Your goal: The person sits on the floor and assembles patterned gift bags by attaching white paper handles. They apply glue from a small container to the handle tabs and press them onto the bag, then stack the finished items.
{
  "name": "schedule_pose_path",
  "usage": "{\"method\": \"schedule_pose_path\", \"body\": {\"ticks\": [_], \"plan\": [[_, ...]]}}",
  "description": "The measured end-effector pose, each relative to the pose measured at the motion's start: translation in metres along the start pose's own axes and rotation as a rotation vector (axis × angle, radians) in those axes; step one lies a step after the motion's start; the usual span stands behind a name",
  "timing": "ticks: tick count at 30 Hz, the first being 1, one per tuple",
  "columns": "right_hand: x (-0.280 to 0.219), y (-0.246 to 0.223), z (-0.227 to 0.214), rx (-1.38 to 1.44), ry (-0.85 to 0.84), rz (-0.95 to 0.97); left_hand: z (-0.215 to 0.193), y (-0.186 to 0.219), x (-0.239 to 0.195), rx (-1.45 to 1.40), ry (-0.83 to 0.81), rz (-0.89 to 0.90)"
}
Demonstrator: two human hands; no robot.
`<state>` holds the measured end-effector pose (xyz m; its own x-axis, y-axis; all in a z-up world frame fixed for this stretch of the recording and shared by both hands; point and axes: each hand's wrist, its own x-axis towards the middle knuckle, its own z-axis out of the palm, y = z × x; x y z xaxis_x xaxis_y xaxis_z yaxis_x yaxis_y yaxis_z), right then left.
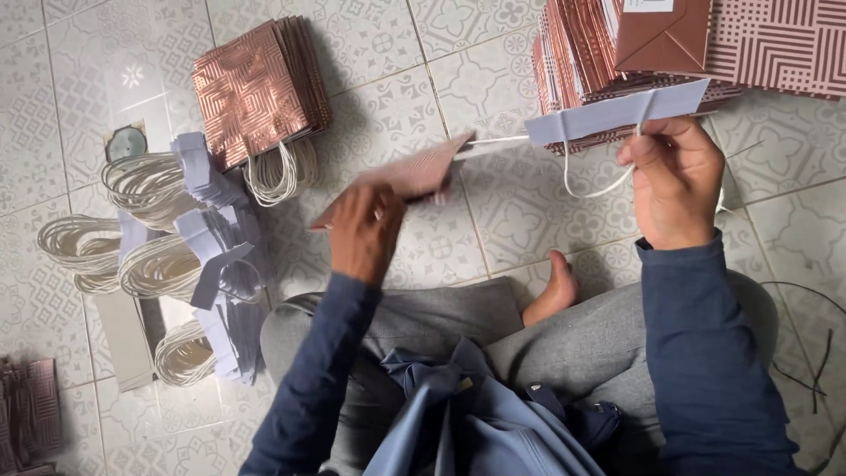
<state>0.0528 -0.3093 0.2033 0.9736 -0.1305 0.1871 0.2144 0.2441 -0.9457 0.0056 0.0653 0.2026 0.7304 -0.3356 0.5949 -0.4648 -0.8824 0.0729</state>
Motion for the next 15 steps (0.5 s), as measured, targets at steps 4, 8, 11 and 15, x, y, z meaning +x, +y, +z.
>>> {"method": "schedule_pose_path", "body": {"ticks": [4,8,11,15], "plan": [[0.003,-0.002,0.002,-0.016,-0.03,0.001,0.048,0.024,-0.073,-0.152,-0.158,-0.056],[0.003,-0.005,0.008,-0.003,-0.129,0.102,0.128,0.033,-0.083,-0.134,-0.346,-0.381],[0.009,0.002,0.003,-0.037,-0.128,0.12,0.182,0.034,-0.052,-0.077,-0.481,-0.472],[0.015,-0.002,-0.001,-0.192,-0.087,0.201,0.232,0.033,-0.039,-0.091,-0.664,-0.592]]}}
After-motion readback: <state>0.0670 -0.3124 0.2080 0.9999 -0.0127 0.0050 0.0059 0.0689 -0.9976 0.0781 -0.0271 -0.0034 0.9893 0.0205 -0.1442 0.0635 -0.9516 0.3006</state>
